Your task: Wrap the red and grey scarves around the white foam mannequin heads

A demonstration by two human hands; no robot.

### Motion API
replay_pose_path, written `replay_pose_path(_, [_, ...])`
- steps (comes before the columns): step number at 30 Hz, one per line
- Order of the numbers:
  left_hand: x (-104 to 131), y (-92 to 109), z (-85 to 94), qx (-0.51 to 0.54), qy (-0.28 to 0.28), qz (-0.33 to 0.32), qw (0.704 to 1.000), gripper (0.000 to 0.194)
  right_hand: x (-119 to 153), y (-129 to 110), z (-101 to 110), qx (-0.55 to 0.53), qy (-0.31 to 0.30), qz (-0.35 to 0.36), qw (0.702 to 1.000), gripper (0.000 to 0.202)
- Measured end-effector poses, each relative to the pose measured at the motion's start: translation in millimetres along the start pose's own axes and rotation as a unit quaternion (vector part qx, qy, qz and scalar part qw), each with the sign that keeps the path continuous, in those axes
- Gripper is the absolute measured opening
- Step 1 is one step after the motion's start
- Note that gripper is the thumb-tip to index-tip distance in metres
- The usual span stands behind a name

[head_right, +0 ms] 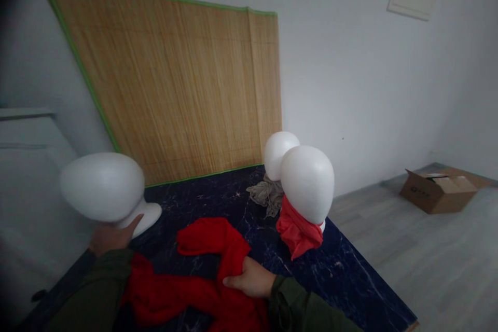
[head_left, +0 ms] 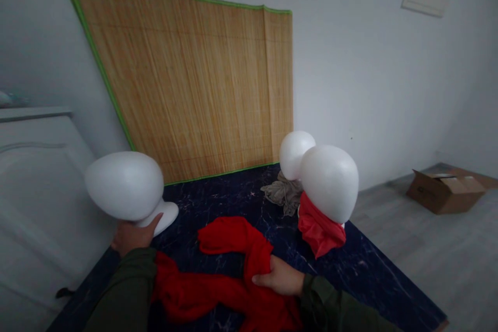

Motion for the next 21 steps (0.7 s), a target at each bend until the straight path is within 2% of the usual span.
replay_pose_path(5, [-9, -8, -3.3, 0.003, -0.013, 0.040, 0.999, 0.089, -1, -1, -2, -0.032, -0.011, -0.007, 0.999, 0.039])
replay_pose_path(9, [3, -5, 8.6, 0.065, 0.017, 0.071, 0.995, 0.090, -1, -1, -1, -0.064, -0.015, -0.001, 0.998, 0.041])
replay_pose_path(12, [31, 8, 20.9, 0.133, 0.043, 0.075, 0.987, 0.084, -2, -2, 1, -0.082, -0.019, 0.008, 0.996, 0.047])
replay_pose_path(17, [94, 35, 42.4, 0.244, 0.076, 0.043, 0.966, 0.076, -8, -2, 6, -0.079, 0.000, 0.001, 0.997, 0.050])
replay_pose_path(20, [123, 38, 56.0, 0.255, 0.060, 0.025, 0.965, 0.079, -2, -8, 2, -0.099, 0.025, 0.013, 0.995, 0.052])
replay_pose_path(21, [131, 37, 61.2, 0.251, 0.051, 0.020, 0.966, 0.080, 6, -13, -1, -0.103, 0.017, 0.009, 0.995, 0.052])
Point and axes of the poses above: each hand's wrist, its own x-axis away from the middle knuckle, its own z-axis out of the back of the hand, y = z × x, the point moved 4 cm from there along -x, towards the middle knuckle, and after that the axes turned 3 degrees about -x, right-handed, at the moved point
